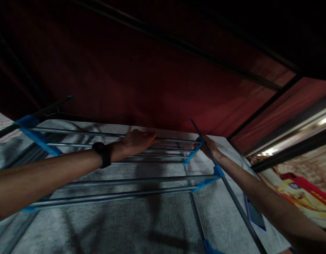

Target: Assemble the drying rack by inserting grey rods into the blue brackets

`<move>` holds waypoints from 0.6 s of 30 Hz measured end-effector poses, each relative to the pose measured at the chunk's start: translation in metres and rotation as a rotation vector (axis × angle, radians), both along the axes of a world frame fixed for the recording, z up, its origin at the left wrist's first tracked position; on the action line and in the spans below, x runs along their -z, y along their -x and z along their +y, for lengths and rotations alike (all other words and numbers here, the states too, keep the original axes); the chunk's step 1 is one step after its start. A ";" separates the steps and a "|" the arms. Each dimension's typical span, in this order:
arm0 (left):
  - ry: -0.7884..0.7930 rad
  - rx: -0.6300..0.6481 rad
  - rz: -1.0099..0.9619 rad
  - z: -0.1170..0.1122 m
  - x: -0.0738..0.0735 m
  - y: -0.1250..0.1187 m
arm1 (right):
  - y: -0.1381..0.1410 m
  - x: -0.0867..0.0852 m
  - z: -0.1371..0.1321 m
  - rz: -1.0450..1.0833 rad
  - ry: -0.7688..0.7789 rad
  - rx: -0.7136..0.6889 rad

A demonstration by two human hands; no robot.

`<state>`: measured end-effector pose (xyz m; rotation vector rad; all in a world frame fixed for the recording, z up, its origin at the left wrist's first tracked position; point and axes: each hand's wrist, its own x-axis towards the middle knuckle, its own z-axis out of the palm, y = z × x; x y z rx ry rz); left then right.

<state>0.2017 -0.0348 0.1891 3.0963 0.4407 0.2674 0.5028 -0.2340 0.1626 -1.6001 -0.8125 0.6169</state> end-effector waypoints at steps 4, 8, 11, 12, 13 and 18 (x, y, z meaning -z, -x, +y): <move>-0.004 -0.026 0.036 0.000 -0.001 -0.002 | 0.003 -0.001 0.002 0.124 -0.020 0.008; -0.003 -0.033 0.049 0.000 -0.004 -0.003 | 0.005 -0.003 0.001 0.166 -0.039 -0.001; 0.038 -0.052 0.083 -0.001 -0.008 -0.003 | 0.005 -0.004 0.000 0.159 -0.031 0.006; 0.050 -0.058 0.098 -0.001 -0.009 -0.004 | 0.005 -0.003 0.000 0.160 -0.029 0.012; 0.053 -0.062 0.104 -0.001 -0.010 -0.004 | 0.005 -0.003 0.001 0.165 -0.028 0.015; 0.081 -0.058 0.093 0.005 -0.005 -0.008 | 0.004 -0.002 0.001 0.180 -0.035 0.019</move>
